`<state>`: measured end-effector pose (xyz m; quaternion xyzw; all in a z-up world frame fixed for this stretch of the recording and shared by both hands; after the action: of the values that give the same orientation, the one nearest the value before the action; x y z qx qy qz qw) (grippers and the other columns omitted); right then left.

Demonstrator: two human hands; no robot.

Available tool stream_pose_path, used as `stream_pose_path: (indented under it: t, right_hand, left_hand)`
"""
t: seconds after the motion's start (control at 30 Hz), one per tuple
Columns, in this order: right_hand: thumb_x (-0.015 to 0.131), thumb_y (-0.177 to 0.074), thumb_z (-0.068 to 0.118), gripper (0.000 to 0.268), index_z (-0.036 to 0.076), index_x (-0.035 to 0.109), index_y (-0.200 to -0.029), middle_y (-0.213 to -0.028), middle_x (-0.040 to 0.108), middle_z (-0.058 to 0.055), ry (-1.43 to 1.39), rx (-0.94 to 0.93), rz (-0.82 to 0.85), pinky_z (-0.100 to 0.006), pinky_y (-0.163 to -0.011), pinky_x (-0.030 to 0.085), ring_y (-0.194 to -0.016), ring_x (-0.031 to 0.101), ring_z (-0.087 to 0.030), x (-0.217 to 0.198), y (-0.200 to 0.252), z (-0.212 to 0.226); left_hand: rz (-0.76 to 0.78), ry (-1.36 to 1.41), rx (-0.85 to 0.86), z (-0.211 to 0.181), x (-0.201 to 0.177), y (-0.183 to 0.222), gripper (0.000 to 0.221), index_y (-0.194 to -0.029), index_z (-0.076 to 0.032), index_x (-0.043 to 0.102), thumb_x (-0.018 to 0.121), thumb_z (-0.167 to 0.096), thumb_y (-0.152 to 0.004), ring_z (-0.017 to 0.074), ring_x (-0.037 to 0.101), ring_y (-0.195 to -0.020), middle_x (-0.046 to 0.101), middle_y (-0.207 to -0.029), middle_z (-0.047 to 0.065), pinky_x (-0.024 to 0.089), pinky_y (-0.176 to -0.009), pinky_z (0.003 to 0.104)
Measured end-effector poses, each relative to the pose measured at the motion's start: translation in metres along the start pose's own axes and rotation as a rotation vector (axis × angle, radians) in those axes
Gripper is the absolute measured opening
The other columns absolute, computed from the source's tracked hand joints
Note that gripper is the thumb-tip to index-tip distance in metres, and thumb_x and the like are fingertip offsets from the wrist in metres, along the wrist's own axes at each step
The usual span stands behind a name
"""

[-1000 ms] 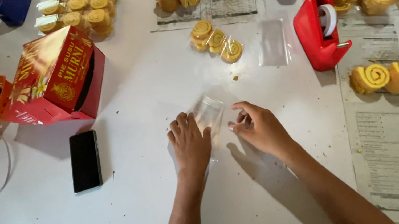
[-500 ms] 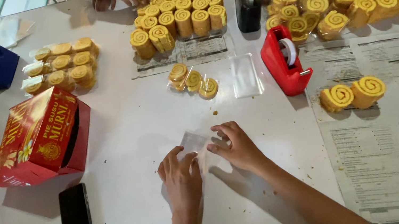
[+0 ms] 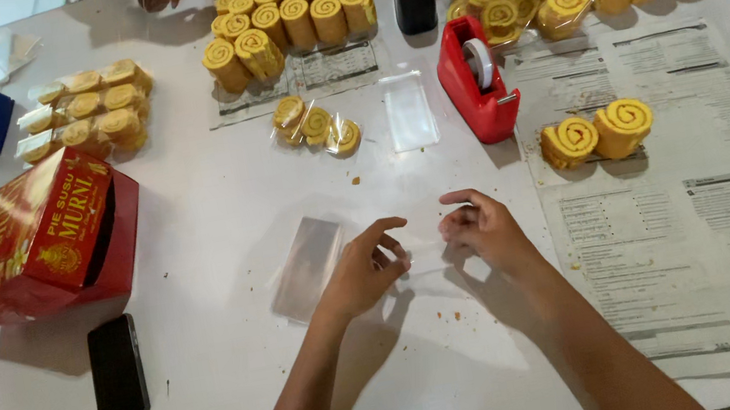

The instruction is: The person picks up a spiral cake and slides it into a plastic bag, then moves the packaged cake into a blue plastic crate.

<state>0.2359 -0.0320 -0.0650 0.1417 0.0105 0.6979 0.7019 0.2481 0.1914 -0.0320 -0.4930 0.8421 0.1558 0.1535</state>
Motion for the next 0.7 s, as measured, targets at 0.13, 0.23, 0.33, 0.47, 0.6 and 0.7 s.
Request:
stream_pose_path:
  t: [0.13,0.23,0.33,0.47,0.6,0.7]
  right_hand:
    - [0.075,-0.094,0.020,0.051,-0.002,0.055,-0.135,-0.101,0.070,-0.020,-0.006,0.111,-0.071,-0.030,-0.071,0.060,-0.084,0.070,-0.022,-0.011,0.009,0.003]
    - [0.083,-0.081,0.002,0.058,0.000,0.060,-0.134,-0.090,0.071,-0.015,0.042,0.059,0.008,-0.030,-0.071,0.061,-0.077,0.073,-0.021,-0.014,0.002,0.004]
    - [0.081,-0.077,-0.008,0.057,-0.004,0.062,-0.131,-0.088,0.071,-0.019,0.013,0.001,-0.049,-0.031,-0.066,0.057,-0.074,0.069,-0.021,-0.017,-0.003,-0.005]
    - [0.082,-0.073,-0.010,0.062,-0.001,0.064,-0.132,-0.092,0.075,-0.018,0.066,-0.061,-0.089,-0.026,-0.068,0.058,-0.077,0.069,-0.017,-0.013,0.000,0.003]
    - [0.070,-0.078,-0.011,0.056,0.004,0.068,-0.132,-0.097,0.076,-0.020,0.143,-0.082,-0.130,-0.025,-0.062,0.054,-0.078,0.068,-0.018,-0.004,0.009,0.019]
    - [0.073,-0.078,-0.005,0.059,0.013,0.071,-0.134,-0.101,0.077,-0.016,0.391,-0.143,-0.163,-0.027,-0.065,0.056,-0.080,0.069,-0.018,-0.019,-0.002,0.000]
  left_hand:
    - [-0.005,0.050,0.055,-0.010,0.012,-0.016,0.053,-0.134,-0.020,0.065,0.071,-0.003,-0.084,0.0216,0.066,-0.071,0.074,-0.092,0.008,0.053,-0.068,0.032]
    - [-0.110,-0.075,0.184,-0.026,0.016,-0.017,0.043,-0.127,-0.014,0.069,0.073,-0.006,-0.085,0.0286,0.072,-0.078,0.077,-0.095,0.010,0.055,-0.081,0.039]
    - [-0.231,-0.159,0.249,-0.028,0.016,-0.010,0.034,-0.121,-0.013,0.072,0.074,-0.009,-0.087,0.0310,0.074,-0.083,0.078,-0.097,0.009,0.056,-0.082,0.043]
    - [-0.425,0.019,0.226,-0.014,0.014,-0.006,0.033,-0.119,-0.009,0.072,0.079,-0.020,-0.088,0.0329,0.074,-0.089,0.075,-0.106,0.012,0.056,-0.082,0.044]
    - [-0.512,0.130,0.277,-0.033,0.009,0.007,0.029,-0.120,-0.001,0.069,0.070,-0.008,-0.092,0.0462,0.068,-0.107,0.063,-0.122,0.025,0.055,-0.091,0.051]
    - [-0.499,-0.057,0.286,-0.010,0.016,-0.011,0.028,-0.118,0.000,0.072,0.070,-0.001,-0.089,0.0486,0.065,-0.111,0.064,-0.120,0.025,0.052,-0.096,0.056]
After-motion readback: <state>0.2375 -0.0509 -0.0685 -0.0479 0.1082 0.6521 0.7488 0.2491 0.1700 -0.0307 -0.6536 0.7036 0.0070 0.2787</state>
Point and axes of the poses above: each hand's wrist, its own y-axis away from the middle knuckle, its own x-axis out of the palm, z = x × y, the point moved 4 cm from there along -y, towards the middle knuckle
